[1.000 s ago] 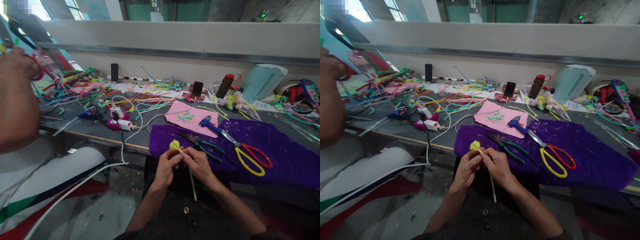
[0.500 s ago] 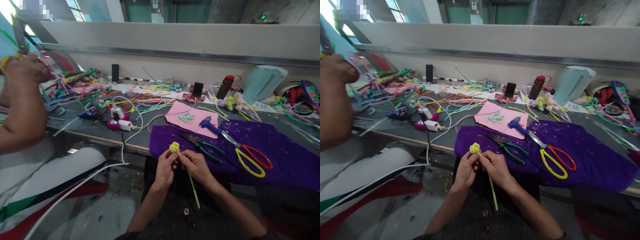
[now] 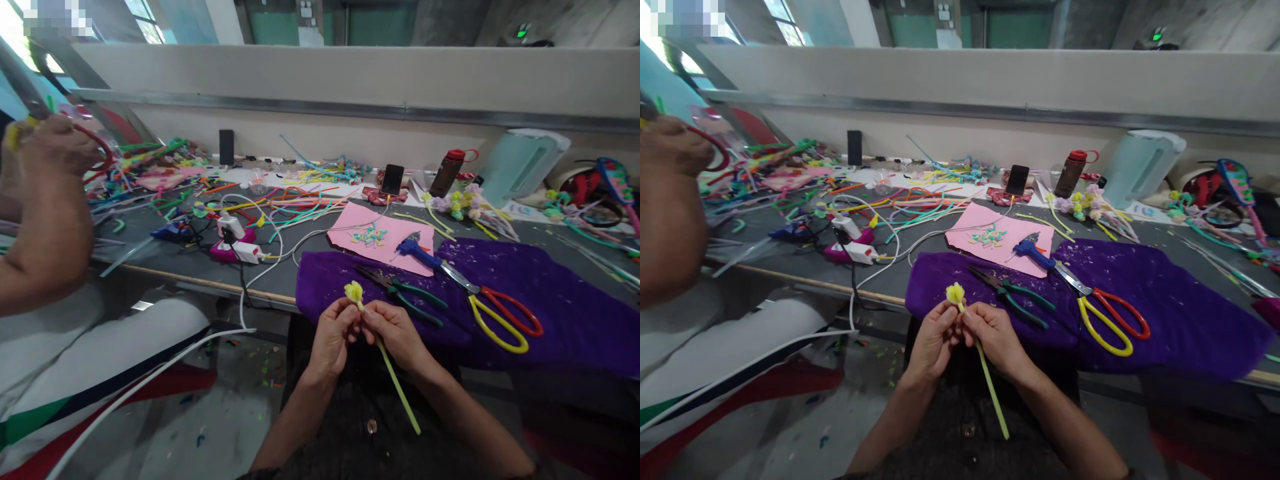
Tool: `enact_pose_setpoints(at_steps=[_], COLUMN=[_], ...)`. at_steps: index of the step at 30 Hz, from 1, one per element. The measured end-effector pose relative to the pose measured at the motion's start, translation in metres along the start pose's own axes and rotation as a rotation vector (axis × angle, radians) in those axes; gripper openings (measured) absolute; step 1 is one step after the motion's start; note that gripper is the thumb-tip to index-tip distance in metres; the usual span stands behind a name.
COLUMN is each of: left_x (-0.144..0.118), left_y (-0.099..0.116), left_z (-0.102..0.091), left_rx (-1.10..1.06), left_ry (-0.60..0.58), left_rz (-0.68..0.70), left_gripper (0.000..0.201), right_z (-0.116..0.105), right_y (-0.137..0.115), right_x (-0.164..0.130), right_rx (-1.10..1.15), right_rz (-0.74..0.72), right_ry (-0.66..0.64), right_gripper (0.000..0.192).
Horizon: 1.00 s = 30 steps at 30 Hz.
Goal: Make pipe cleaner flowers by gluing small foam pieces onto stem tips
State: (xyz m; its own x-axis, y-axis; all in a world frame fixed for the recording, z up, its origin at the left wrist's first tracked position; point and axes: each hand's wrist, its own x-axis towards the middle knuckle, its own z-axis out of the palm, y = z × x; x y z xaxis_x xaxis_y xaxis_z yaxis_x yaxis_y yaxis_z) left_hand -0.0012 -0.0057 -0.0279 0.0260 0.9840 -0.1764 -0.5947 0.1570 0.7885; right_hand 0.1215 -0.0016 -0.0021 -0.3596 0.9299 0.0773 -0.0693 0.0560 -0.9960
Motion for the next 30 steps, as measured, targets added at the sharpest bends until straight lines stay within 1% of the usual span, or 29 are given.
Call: enact_pose_setpoints(at_steps=[3, 7, 13, 16, 19, 22, 26, 30], left_x=[0.001, 0.002, 0.003, 0.002, 0.001, 0.000, 0.001, 0.002], left_y=[0.001, 0.001, 0.001, 0.002, 0.003, 0.004, 0.005, 0.004], left_z=[0.002, 0.002, 0.002, 0.002, 0.001, 0.001, 0.001, 0.000], left_rx=[0.020, 0.020, 0.013, 0.021, 0.018, 0.027, 0.051, 0.033], left_ry=[0.013, 0.050, 0.087, 0.072, 0.014, -0.026, 0.009, 0.030], left_rz=[-0.018, -0.025, 0.001, 0.003, -0.021, -0.051, -0.081, -0.078], left_gripper=[0.023, 0.020, 0.020, 0.020, 0.018, 0.021, 0.028, 0.024], right_z=[-0.001, -0.001, -0.001, -0.001, -0.001, -0.002, -0.001, -0.001], right_y=[0.004, 0.007, 0.007, 0.007, 0.007, 0.007, 0.010, 0.013], right_x=[-0.001, -0.002, -0.001, -0.001, -0.002, -0.002, -0.002, -0.002], right_rx=[-0.007, -0.026, -0.105, -0.079, -0.011, 0.030, 0.036, 0.029], right_rz=[0.012, 0.013, -0.013, 0.000, 0.035, 0.065, 0.064, 0.074], right_ry=[-0.021, -0.019, 0.033, 0.044, 0.019, -0.001, -0.040, -0.049], right_gripper=[0.029, 0.032, 0.028, 0.029, 0.033, 0.031, 0.031, 0.030])
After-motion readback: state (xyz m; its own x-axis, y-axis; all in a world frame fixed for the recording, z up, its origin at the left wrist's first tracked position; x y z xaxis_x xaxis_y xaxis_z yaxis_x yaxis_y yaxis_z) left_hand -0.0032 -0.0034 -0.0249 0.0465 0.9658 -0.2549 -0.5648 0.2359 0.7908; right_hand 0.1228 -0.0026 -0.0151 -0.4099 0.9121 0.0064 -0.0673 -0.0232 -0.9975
